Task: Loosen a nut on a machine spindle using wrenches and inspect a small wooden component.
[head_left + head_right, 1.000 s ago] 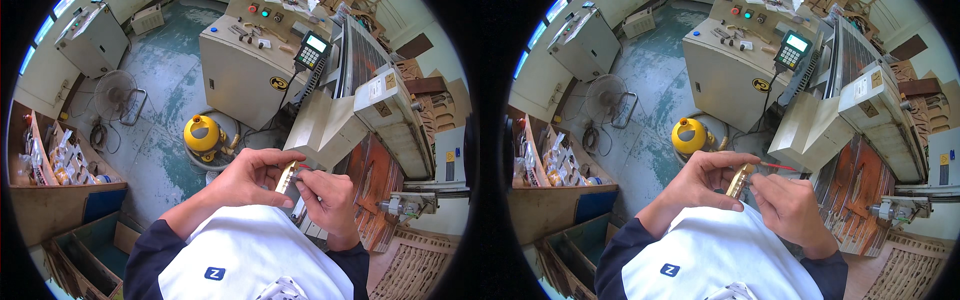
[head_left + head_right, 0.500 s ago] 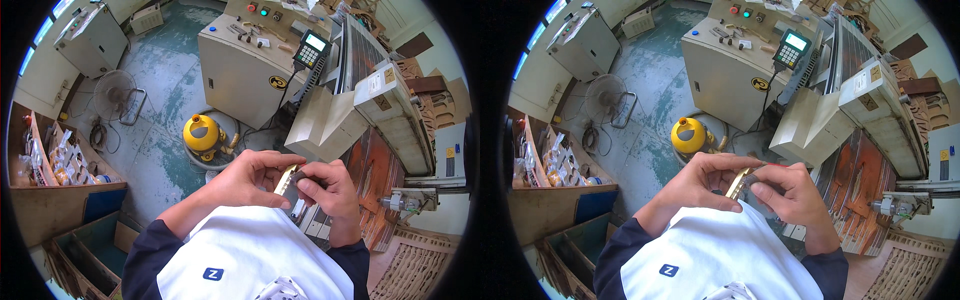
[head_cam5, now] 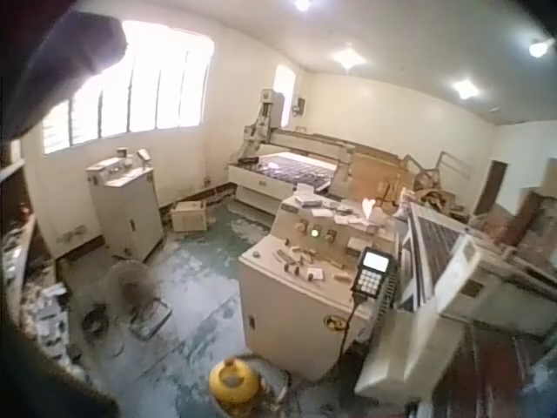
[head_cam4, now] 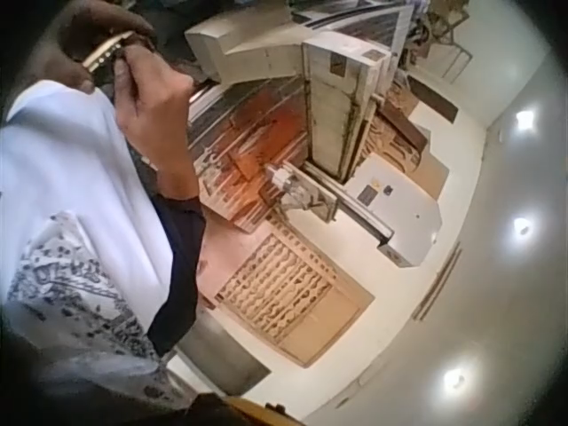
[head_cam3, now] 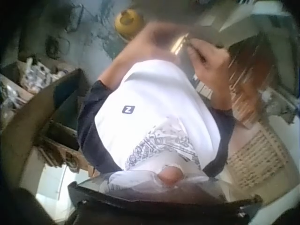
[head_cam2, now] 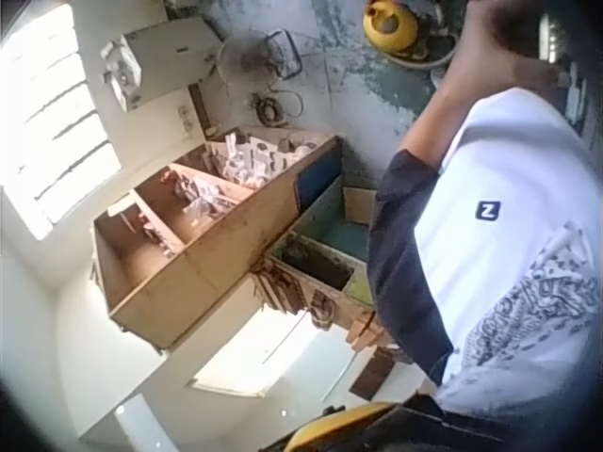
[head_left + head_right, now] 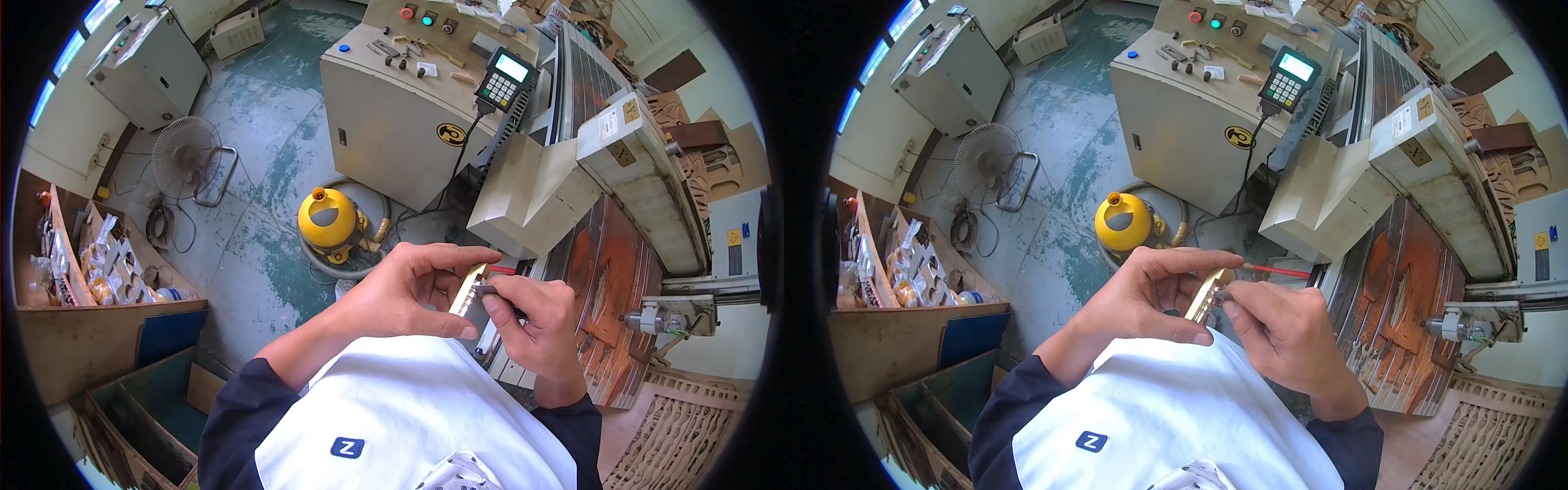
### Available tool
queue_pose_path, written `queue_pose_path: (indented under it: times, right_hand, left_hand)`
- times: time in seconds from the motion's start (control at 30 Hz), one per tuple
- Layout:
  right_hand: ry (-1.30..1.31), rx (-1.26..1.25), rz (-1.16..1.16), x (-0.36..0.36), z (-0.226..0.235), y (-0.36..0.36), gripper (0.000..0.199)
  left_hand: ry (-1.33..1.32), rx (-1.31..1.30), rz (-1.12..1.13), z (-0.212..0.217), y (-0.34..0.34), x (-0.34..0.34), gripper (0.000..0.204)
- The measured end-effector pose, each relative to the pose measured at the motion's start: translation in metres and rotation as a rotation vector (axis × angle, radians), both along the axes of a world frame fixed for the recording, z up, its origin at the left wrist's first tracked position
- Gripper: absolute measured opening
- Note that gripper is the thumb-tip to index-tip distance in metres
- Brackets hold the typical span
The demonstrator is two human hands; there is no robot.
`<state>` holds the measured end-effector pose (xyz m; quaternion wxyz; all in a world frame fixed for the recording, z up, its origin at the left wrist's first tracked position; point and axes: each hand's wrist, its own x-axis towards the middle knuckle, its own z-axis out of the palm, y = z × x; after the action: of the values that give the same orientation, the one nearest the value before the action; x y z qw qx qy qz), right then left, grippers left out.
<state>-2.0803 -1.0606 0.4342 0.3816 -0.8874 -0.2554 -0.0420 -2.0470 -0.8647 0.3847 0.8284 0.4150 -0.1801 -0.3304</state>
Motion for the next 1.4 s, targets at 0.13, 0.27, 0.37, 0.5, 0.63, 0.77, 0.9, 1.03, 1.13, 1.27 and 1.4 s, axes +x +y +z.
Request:
queue_pose_path:
  times: [0.13, 0.27, 0.37, 0.5, 0.63, 0.77, 0.9, 1.03, 1.13, 1.27, 1.4]
  right_hand:
    - [-0.085, -0.034, -0.01, -0.009, -0.007, 0.003, 0.013]
    - [-0.197, -0.177, -0.034, -0.018, -0.013, 0.007, 0.014]
    - [-0.113, -0.086, 0.009, -0.018, -0.015, 0.005, 0.013]
    - [0.103, 0.051, 0.108, -0.016, -0.01, 0.001, 0.01]
    - [0.132, 0.063, 0.153, -0.019, -0.016, -0.001, 0.009]
    - [0.294, 0.159, 0.164, -0.029, -0.022, -0.001, 0.009]
    - [0.172, 0.15, -0.041, -0.049, -0.026, 0.007, 0.008]
    - [0.01, 0.038, -0.076, -0.063, -0.018, 0.02, 0.007]
    - [-0.072, -0.032, -0.117, -0.073, -0.021, 0.023, 0.007]
    - [-0.126, -0.089, -0.113, -0.081, -0.021, 0.024, 0.009]
    - [-0.133, -0.131, -0.111, -0.089, -0.021, 0.026, 0.008]
  left_hand:
    - [-0.027, 0.014, 0.004, -0.004, 0.001, -0.006, 0.074]
    - [-0.017, -0.002, 0.034, -0.007, 0.002, -0.013, 0.073]
    - [-0.053, 0.017, 0.039, -0.011, 0.004, -0.02, 0.073]
    - [-0.185, 0.16, -0.003, -0.007, 0.013, -0.027, 0.071]
    - [-0.137, 0.142, -0.02, -0.011, 0.015, -0.037, 0.07]
    - [-0.047, 0.001, 0.0, -0.015, 0.015, -0.043, 0.069]
    - [0.03, -0.07, 0.0, -0.018, 0.019, -0.05, 0.068]
    - [0.018, -0.08, -0.005, -0.022, 0.02, -0.058, 0.066]
    - [-0.008, -0.052, -0.006, -0.022, 0.021, -0.063, 0.066]
    - [-0.026, -0.028, 0.008, -0.022, 0.02, -0.069, 0.066]
    - [-0.088, 0.024, 0.022, -0.024, 0.02, -0.076, 0.066]
